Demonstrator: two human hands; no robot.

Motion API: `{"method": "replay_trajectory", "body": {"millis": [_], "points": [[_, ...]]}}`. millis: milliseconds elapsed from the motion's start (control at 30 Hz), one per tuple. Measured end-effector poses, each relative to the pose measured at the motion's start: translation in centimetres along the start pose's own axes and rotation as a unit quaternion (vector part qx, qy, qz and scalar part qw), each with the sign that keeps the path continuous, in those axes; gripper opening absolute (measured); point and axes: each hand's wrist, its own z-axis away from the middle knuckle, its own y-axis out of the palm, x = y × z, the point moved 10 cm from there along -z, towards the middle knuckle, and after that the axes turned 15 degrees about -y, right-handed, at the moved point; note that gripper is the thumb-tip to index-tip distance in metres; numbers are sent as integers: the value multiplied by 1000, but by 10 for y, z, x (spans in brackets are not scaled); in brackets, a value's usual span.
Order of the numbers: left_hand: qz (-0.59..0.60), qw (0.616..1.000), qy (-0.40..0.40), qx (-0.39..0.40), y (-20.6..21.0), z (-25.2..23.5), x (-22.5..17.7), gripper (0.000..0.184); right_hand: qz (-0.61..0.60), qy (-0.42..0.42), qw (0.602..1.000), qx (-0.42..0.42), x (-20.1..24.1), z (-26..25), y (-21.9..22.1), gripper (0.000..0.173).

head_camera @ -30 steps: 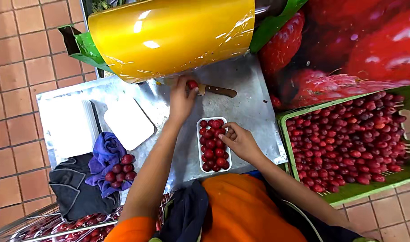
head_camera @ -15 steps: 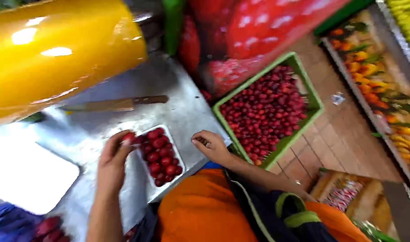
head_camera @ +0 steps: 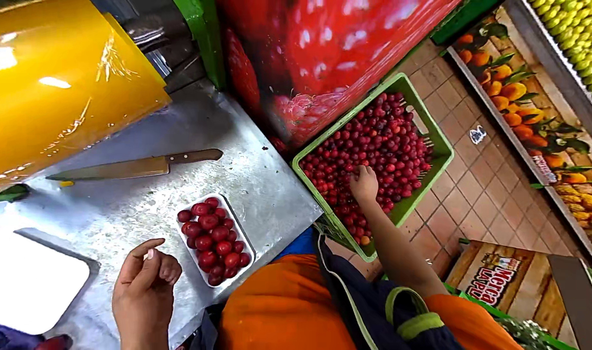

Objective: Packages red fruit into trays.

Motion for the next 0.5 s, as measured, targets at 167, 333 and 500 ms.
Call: {"method": "replay_trajectory", "body": {"millis": [167, 333, 500], "points": [[9, 1000, -1, -13, -8, 4, 4, 31, -33, -32, 998, 36, 41, -27, 25, 32], [8, 1000, 0, -22, -14, 10, 4, 31, 3, -28, 991, 129, 49, -38, 58, 45], [-16, 997, -30, -66, -31, 5, 16, 27, -72, 4, 992, 105, 49, -32, 49, 47]]}}
